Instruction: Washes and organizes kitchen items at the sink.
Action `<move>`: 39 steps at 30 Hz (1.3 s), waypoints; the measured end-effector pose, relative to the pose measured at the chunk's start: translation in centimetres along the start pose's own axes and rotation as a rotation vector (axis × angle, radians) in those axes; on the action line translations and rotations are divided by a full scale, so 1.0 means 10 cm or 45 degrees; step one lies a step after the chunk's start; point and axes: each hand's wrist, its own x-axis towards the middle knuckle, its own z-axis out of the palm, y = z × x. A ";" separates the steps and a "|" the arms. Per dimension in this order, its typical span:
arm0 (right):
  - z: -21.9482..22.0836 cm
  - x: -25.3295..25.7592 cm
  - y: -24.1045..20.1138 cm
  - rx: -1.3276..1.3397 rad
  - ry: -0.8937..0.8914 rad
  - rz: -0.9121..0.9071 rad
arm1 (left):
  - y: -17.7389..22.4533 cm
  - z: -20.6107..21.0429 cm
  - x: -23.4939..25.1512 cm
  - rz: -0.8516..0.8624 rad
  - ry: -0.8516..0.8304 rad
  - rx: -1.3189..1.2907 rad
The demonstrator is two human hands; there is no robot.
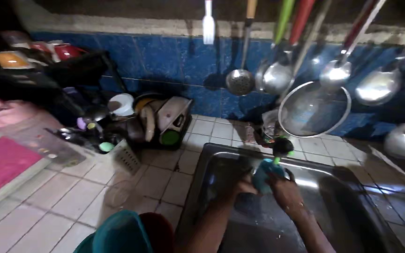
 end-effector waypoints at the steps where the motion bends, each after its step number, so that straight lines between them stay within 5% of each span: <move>1: 0.11 -0.07 -0.01 -0.017 0.263 -0.041 | 0.09 -0.07 -0.01 -0.053 -0.040 0.135; 3: 0.31 -0.18 -0.05 -0.004 0.444 -0.066 | 0.24 -0.21 0.00 -0.083 -0.119 0.368; 6: 0.35 -0.29 -0.14 0.091 0.244 0.021 | 0.45 -0.41 -0.07 -0.098 -0.241 0.741; 9: 0.24 -0.26 -0.25 0.136 0.405 0.108 | 0.75 -0.62 -0.31 -0.105 -0.354 1.054; 12: 0.35 -0.24 -0.23 0.329 0.149 0.329 | 0.85 -0.73 -0.54 -0.024 -0.415 1.197; 16: 0.47 -0.12 -0.31 1.149 0.443 0.667 | 0.85 -0.90 -0.86 0.247 -0.316 1.164; 19: 0.11 -0.12 -1.03 2.123 0.460 0.764 | 0.76 -1.07 -1.03 0.567 -0.185 1.078; 23: -0.03 0.09 -1.66 2.537 0.395 0.704 | 0.74 -1.57 -1.40 0.846 -0.123 1.018; 27: -0.03 0.35 -2.21 2.407 0.303 0.605 | 0.77 -2.26 -2.03 0.966 0.016 1.066; 32: 0.08 0.48 -2.60 1.405 0.000 0.293 | 0.78 -3.52 -2.54 1.024 0.667 1.468; 35: 0.11 0.44 -2.76 1.176 -0.081 0.202 | 0.65 -4.36 -2.56 0.701 0.936 1.596; 39: 0.08 0.46 -2.88 0.891 -0.097 0.130 | 0.18 -5.17 -2.34 0.023 1.006 1.700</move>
